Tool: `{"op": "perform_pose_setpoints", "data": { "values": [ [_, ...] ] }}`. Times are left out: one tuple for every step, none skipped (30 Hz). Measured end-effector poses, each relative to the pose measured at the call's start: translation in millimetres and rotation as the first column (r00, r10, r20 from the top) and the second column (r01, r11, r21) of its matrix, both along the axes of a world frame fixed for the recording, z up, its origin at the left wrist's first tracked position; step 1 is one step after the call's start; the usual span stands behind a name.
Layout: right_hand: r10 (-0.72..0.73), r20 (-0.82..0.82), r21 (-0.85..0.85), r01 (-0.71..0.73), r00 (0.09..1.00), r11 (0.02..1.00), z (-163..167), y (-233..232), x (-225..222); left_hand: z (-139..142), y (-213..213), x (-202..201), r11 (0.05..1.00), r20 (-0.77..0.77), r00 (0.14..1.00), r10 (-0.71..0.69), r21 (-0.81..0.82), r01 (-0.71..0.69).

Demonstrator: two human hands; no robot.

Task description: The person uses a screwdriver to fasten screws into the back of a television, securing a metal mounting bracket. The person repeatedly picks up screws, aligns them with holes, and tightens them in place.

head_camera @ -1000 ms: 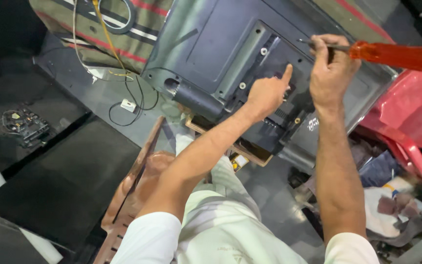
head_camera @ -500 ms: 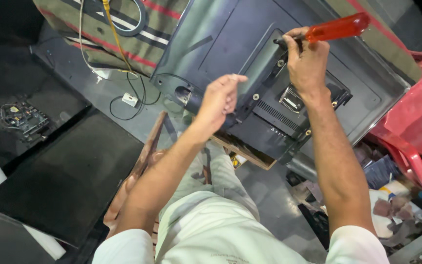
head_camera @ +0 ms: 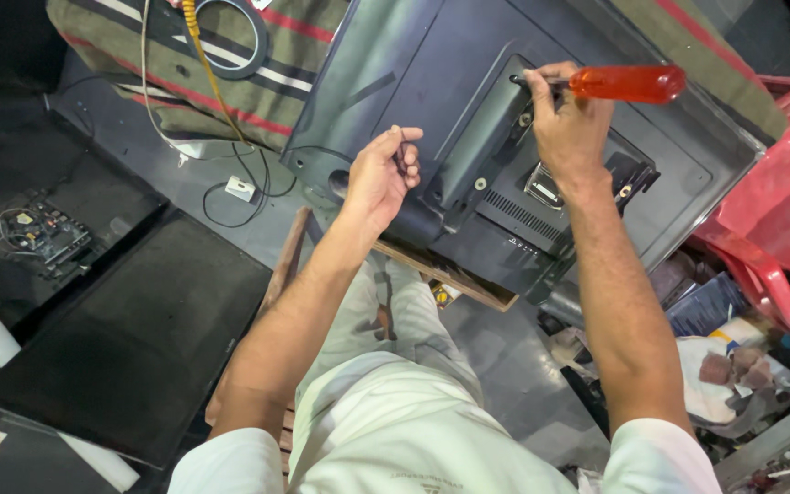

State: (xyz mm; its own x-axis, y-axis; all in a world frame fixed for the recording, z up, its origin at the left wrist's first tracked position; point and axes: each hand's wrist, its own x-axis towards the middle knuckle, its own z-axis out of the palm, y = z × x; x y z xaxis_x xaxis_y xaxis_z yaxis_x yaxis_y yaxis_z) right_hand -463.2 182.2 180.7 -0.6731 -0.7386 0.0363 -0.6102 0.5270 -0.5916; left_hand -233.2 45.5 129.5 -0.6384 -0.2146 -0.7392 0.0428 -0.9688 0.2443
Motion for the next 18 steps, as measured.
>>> {"op": "perform_pose_setpoints", "data": {
  "values": [
    [0.001,0.004,0.025,-0.001,1.0,1.0,1.5,-1.0,0.1,-2.2,-0.7,-0.2,1.0,-0.002,1.0,0.001,-0.008,-0.001],
    [0.025,-0.001,-0.003,-0.025,1.0,1.0,3.3,-0.9,1.2,-4.1,-0.8,0.8,1.0,-0.003,1.0,0.003,-0.015,-0.003],
    [0.05,-0.005,-0.032,-0.05,0.999,0.998,4.9,-0.6,2.5,-5.9,-1.2,1.9,1.0,-0.008,1.0,0.004,-0.019,-0.004],
    [0.074,-0.01,-0.06,-0.074,0.997,0.995,6.4,0.3,3.6,-7.7,-1.4,2.8,1.0,-0.014,1.0,0.005,-0.022,-0.005],
    [0.077,0.062,-0.085,-0.072,0.995,0.994,7.0,1.2,4.8,-9.4,-1.5,3.7,1.0,-0.02,1.0,0.004,-0.026,-0.005],
    [0.082,0.133,-0.11,-0.067,0.988,0.992,7.0,2.1,5.5,-11.1,-1.8,4.0,0.999,-0.016,1.0,-0.005,-0.032,0.004],
    [0.089,0.205,-0.133,-0.062,0.975,0.989,5.8,2.6,6.2,-12.7,-1.9,4.4,0.999,-0.009,1.0,-0.013,-0.037,0.013],
    [0.092,0.232,-0.161,-0.055,0.968,0.985,3.6,2.7,6.8,-13.6,-1.1,5.7,0.999,-0.002,1.0,-0.022,-0.041,0.022],
    [0.095,0.258,-0.189,-0.046,0.962,0.981,0.5,2.3,7.5,-14.6,-0.6,6.3,0.999,0.004,1.0,-0.026,-0.04,0.026],
    [0.102,0.281,-0.219,-0.039,0.954,0.975,-3.3,1.0,8.0,-15.8,-0.8,6.0,0.999,0.007,1.0,-0.027,-0.043,0.027],
    [0.063,0.283,-0.257,0.012,0.957,0.966,-7.6,-1.1,8.6,-16.7,-1.0,5.7,0.999,0.012,1.0,-0.027,-0.045,0.027],
    [0.021,0.291,-0.291,0.067,0.957,0.954,-11.8,-2.9,11.0,-17.2,-0.9,6.1,0.999,0.011,1.0,-0.027,-0.047,0.027],
    [-0.023,0.299,-0.322,0.124,0.954,0.938,-14.8,-3.6,13.7,-17.4,-0.4,6.7,0.998,0.009,1.0,-0.029,-0.047,0.03],
    [-0.047,0.242,-0.304,0.122,0.969,0.945,-16.7,-4.0,15.6,-18.2,-1.2,5.3,0.998,0.002,1.0,-0.03,-0.053,0.03],
    [-0.066,0.182,-0.29,0.118,0.981,0.95,-17.6,-4.7,16.7,-19.0,-2.9,3.9,0.998,0.003,0.999,-0.032,-0.062,0.032],
    [-0.086,0.126,-0.271,0.118,0.988,0.955,-17.5,-4.7,17.2,-18.9,-3.0,4.3,0.997,0.01,0.999,-0.035,-0.067,0.035],
    [-0.089,0.111,-0.248,0.115,0.99,0.962,-16.5,-4.0,17.5,-18.2,-1.9,6.0,0.997,0.022,0.999,-0.04,-0.063,0.041],
    [-0.091,0.092,-0.227,0.11,0.992,0.968,-15.0,-3.7,15.4,-17.8,-0.9,7.2,0.998,0.018,0.999,-0.045,-0.053,0.046]
  ]
}}
